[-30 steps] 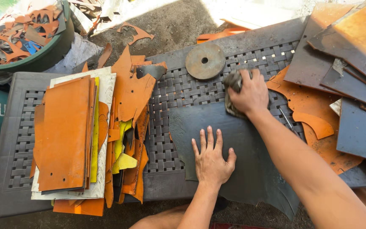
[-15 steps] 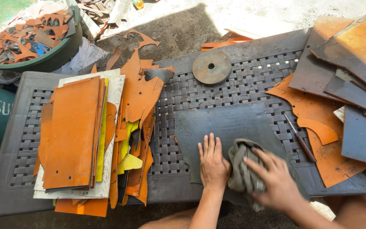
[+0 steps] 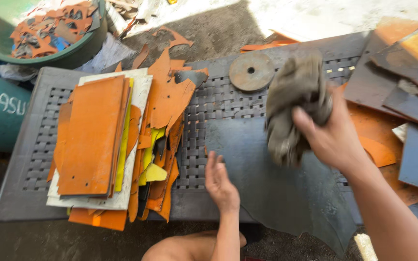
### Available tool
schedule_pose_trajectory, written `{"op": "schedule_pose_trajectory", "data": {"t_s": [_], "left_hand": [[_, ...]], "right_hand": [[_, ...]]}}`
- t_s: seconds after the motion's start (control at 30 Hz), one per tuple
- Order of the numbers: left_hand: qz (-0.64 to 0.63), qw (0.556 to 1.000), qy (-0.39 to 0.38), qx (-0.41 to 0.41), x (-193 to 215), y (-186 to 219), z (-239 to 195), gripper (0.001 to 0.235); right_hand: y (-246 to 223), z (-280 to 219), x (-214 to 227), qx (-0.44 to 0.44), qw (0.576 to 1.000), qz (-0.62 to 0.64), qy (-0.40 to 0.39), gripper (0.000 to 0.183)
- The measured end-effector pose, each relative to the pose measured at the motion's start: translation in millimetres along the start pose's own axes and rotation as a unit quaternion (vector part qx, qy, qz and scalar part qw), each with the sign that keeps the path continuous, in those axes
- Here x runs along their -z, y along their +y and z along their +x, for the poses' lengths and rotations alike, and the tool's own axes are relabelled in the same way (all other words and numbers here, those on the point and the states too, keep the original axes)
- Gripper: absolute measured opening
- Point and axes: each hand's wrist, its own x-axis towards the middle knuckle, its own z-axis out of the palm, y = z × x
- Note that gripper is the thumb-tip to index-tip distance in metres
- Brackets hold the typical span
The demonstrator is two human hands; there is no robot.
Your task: The person uses a knife to cut shapes from orange and black leather sheets on a woven table. They trace around a small orange template, cut out the shape, then wipe the black sheet with a cloth before repeating the tracing and cutting process.
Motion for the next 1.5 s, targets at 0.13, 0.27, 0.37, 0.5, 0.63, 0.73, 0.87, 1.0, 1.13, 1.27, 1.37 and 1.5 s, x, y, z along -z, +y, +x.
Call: {"op": "schedule_pose_trajectory", "data": {"t_s": [0.13, 0.27, 0.37, 0.5, 0.63, 0.73, 0.87, 1.0, 1.13, 1.27, 1.37, 1.5], "left_hand": [[0.125, 0.986, -0.034, -0.104, 20, 52, -9, 0.071], [0.458, 0.807, -0.349, -0.129, -30, 64, -39, 0.089], [0.468, 0.757, -0.365, -0.275, -63, 42, -29, 0.058], [0.505, 0.751, -0.315, -0.284, -62, 6, 53, 0.041], [0.609, 0.760, -0.183, -0.134, -10, 5, 119, 0.051], [0.636, 0.765, -0.103, -0.021, 9, 19, 123, 0.055], [0.608, 0.771, -0.166, -0.094, -36, 29, 60, 0.052], [0.525, 0.746, -0.318, -0.260, -93, 30, -3, 0.053], [0.560, 0.723, -0.303, -0.270, -76, 30, 27, 0.047], [0.632, 0.734, -0.217, -0.117, -11, 25, 92, 0.055], [0.663, 0.713, -0.212, -0.088, 41, 30, 84, 0.056], [0.699, 0.680, -0.218, -0.039, 76, 51, 18, 0.058]], "right_hand": [[34, -78, 6, 0.065, 0.926, -0.365, -0.070, 0.062], [84, -133, 2, 0.104, 0.840, -0.532, -0.031, 0.068], [107, -142, 4, 0.118, 0.837, -0.534, -0.018, 0.065], [113, -139, 5, 0.101, 0.835, -0.540, -0.021, 0.063], [107, -138, 3, 0.094, 0.839, -0.536, -0.012, 0.063], [103, -138, 1, 0.090, 0.838, -0.539, -0.006, 0.063], [100, -134, 1, 0.091, 0.838, -0.538, 0.001, 0.063], [91, -141, 2, 0.106, 0.852, -0.513, -0.008, 0.063], [91, -139, 2, 0.109, 0.844, -0.525, -0.009, 0.062], [95, -135, 4, 0.099, 0.843, -0.528, -0.011, 0.062], [95, -137, 3, 0.109, 0.840, -0.532, -0.011, 0.063], [90, -132, 20, 0.084, 0.817, -0.568, 0.053, 0.053]]}}
